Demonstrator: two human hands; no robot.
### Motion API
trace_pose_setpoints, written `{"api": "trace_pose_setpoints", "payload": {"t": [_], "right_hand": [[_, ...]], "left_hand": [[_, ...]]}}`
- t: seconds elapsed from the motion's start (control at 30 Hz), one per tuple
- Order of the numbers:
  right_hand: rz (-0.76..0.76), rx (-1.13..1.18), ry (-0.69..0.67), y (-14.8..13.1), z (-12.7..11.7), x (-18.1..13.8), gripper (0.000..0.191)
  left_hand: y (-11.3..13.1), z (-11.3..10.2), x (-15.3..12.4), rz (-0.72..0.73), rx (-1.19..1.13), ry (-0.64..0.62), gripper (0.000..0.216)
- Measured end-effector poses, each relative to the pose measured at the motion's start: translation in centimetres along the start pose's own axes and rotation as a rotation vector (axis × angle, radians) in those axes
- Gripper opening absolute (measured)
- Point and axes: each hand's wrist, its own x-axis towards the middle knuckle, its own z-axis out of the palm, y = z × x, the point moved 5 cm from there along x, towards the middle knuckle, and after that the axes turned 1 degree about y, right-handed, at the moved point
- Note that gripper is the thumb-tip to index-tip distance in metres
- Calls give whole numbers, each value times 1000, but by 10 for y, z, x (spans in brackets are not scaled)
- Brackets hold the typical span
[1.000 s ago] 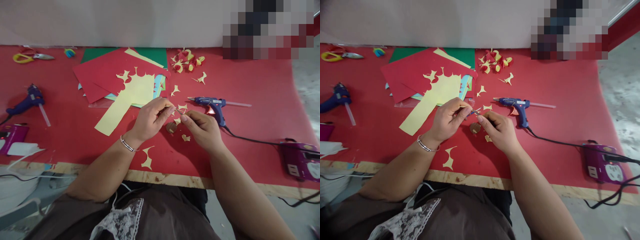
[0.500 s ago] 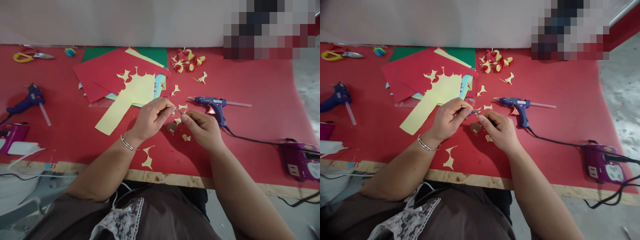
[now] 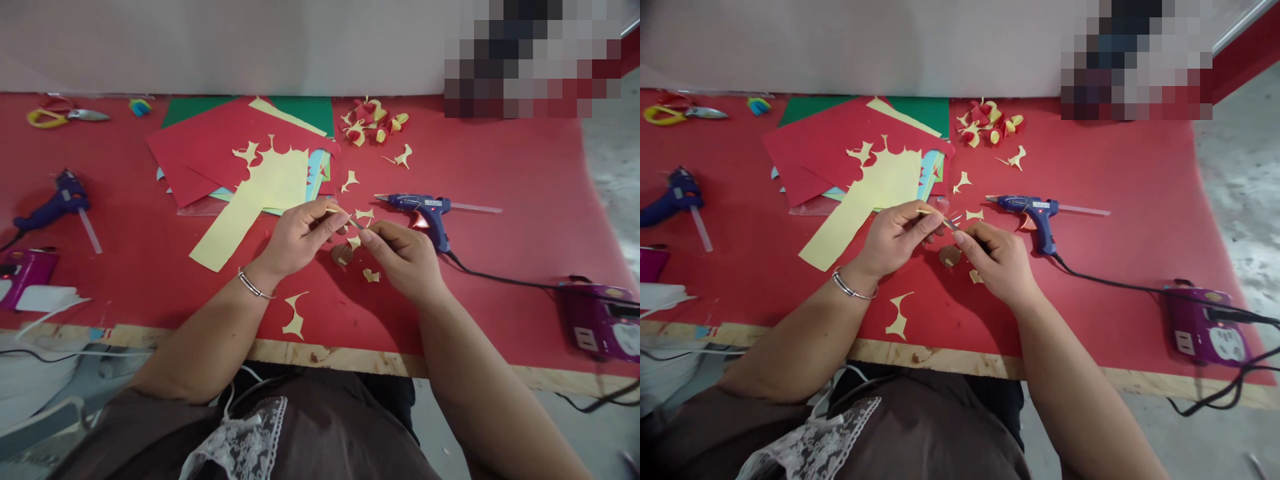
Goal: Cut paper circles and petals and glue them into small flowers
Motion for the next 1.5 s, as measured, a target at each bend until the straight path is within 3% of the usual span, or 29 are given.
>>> {"api": "trace_pose_setpoints", "payload": {"t": [0.27, 0.6, 0.9, 1.13, 1.5], "right_hand": [[13, -1, 1, 0, 0, 0, 66], [38, 0, 0, 1, 0, -1, 67], [84, 77, 45, 4, -1, 1, 64], [165, 318, -8, 5, 4, 2, 59], [252, 444, -17, 14, 8, 4, 49]], "left_hand": [[-1, 1, 0, -37, -64, -19, 32], [-10, 18, -5, -257, -318, 8, 26], [-14, 19, -5, -342, -487, 30, 14], [-14, 28, -7, -453, -577, -112, 11], [-14, 31, -8, -310, -417, -222, 17]]}}
